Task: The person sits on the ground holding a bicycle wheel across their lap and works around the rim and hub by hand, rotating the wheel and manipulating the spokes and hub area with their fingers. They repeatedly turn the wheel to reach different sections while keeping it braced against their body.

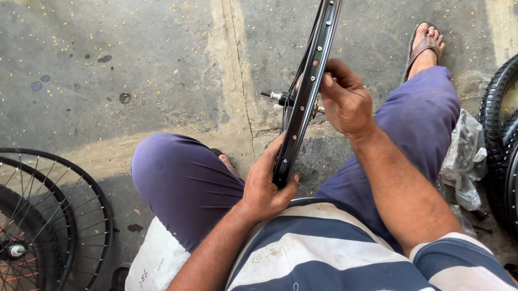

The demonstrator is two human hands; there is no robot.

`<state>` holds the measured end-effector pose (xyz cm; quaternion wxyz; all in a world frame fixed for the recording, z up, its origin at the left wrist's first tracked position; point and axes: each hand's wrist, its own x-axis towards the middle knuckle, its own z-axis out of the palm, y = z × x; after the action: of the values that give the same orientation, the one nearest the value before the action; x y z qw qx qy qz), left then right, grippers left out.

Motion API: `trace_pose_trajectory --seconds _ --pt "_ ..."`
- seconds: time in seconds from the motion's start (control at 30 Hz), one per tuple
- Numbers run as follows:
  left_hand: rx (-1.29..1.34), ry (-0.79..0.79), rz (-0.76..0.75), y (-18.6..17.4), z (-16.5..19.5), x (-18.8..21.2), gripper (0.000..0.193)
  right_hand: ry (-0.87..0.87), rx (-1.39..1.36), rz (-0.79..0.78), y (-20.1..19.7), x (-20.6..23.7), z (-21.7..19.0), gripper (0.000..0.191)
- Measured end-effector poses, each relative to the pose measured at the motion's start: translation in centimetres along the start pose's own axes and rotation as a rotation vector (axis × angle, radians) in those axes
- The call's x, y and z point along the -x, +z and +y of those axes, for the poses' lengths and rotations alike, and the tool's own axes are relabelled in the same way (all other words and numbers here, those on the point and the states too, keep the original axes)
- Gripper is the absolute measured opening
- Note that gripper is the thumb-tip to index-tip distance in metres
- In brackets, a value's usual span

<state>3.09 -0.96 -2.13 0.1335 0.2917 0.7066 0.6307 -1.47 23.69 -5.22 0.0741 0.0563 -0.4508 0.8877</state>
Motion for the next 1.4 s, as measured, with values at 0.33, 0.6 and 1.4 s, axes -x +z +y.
trace_pose_trajectory --seconds 0.33,0.6,1.4 --pt "0.023 0.051 0.006 0.0 -0.3 0.1 0.080 0.116 0.119 0.069 -1.4 -0.2 0.6 0.035" --pt "0.035 -0.010 -0.013 0.0 -0.4 0.2 0.079 -0.006 0.179 -0.081 2.8 -0.2 -2.3 0.045" --pt "-0.207 0.141 0.135 -0.5 3.1 -4.9 0.083 0.194 -0.074 0.064 2.3 -1.1 -2.6 0.040"
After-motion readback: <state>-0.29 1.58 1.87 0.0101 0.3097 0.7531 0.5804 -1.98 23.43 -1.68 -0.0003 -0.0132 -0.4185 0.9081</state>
